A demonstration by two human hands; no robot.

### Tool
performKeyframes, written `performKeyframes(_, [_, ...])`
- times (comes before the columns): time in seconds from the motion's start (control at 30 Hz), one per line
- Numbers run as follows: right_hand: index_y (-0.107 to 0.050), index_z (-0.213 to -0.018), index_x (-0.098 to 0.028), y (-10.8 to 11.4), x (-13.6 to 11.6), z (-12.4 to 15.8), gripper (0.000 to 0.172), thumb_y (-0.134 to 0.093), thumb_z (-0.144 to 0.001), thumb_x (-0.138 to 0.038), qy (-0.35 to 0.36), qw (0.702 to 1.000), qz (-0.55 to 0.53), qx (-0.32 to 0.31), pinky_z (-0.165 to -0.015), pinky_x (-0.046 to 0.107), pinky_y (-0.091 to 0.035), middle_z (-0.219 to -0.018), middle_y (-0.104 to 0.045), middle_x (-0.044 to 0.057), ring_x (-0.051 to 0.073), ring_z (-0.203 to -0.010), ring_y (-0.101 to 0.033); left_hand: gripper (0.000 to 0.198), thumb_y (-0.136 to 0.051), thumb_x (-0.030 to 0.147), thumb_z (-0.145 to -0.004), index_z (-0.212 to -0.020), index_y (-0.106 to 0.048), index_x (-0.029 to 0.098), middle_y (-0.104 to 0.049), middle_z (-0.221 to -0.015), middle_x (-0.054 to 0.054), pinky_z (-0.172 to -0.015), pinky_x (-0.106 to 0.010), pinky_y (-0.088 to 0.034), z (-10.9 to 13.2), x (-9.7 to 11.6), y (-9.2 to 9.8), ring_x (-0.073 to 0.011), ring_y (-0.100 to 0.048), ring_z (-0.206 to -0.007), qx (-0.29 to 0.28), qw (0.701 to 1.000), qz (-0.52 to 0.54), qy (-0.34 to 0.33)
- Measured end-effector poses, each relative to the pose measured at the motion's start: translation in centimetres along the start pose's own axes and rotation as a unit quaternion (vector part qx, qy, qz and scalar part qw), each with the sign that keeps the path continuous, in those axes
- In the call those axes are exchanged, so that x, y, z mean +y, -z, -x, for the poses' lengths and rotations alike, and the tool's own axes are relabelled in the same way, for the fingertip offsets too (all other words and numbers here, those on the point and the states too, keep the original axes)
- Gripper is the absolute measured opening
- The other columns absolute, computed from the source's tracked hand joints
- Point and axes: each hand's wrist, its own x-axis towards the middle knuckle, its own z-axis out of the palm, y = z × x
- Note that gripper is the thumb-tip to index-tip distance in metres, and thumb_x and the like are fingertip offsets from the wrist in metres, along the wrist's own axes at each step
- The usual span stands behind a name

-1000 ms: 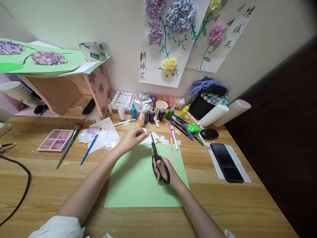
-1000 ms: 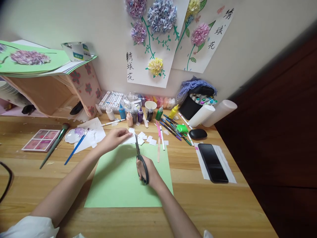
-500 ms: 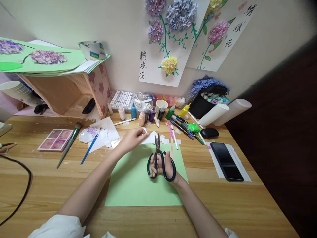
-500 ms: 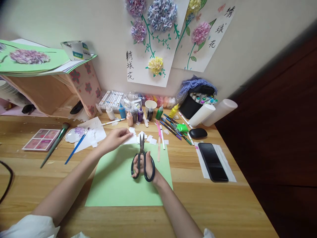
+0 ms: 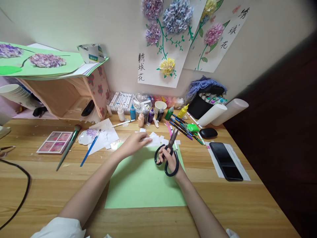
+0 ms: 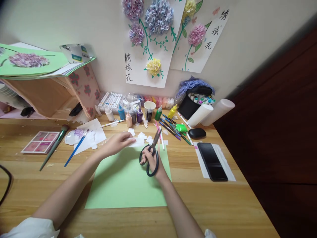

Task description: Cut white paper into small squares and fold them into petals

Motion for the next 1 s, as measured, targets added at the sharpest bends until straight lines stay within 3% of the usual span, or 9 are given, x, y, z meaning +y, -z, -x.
performKeyframes(0.13, [-0.053, -0.083, -0.015, -0.7, 0.3, 1.5, 0.053, -0.035, -0.082, -0.066, -0.070, 0.991, 0.036, -0.112, -0.057, 0.024, -0.047, -0.057, -0.051, -0.003, 0.009, -0.052, -0.053, 0.038, -0.043, 0.048, -0.085, -0.066, -0.050, 0.016, -0.047, -0.062, 0.001, -0.056, -0.024, -0.029, -0.1, -0.8, 1.7, -0.0123, -0.041, -0.061, 0.067, 0.997, 0.015, 0.030])
performKeyframes(0.3, [-0.049, -0.081, -0.017, -1.3, 0.3, 2.6, 0.059, -0.026, -0.081, -0.072, -0.090, 0.978, 0.056, -0.180, -0.051, 0.023, -0.044, -0.053, -0.043, -0.005, 0.008, -0.045, -0.045, 0.037, -0.044, 0.048, -0.084, -0.067, -0.050, 0.016, -0.045, -0.062, 0.002, -0.055, -0.024, -0.028, 0.0, -0.8, 1.8, -0.0116, -0.039, -0.059, 0.102, 0.994, 0.022, 0.033])
performKeyframes(0.67, [-0.044, -0.077, -0.018, -1.1, 0.1, 2.6, 0.061, -0.029, -0.074, -0.078, -0.103, 0.974, 0.078, -0.185, -0.045, 0.021, -0.042, -0.050, -0.037, -0.007, 0.007, -0.042, -0.039, 0.037, -0.043, 0.047, -0.085, -0.066, -0.048, 0.017, -0.049, -0.064, 0.001, -0.056, -0.024, -0.030, 0.0, -0.3, 0.3, -0.0127, -0.044, -0.061, 0.055, 0.998, -0.002, 0.018])
performKeyframes(1.0, [-0.044, -0.077, -0.018, -0.9, 0.5, 2.4, 0.060, -0.030, -0.074, -0.077, -0.106, 0.974, 0.074, -0.185, -0.044, 0.020, -0.042, -0.050, -0.038, -0.008, 0.006, -0.041, -0.039, 0.037, -0.042, 0.048, -0.085, -0.066, -0.048, 0.017, -0.051, -0.065, 0.000, -0.057, -0.024, -0.031, 0.0, -0.2, 0.1, -0.0132, -0.046, -0.061, 0.056, 0.998, -0.010, 0.016])
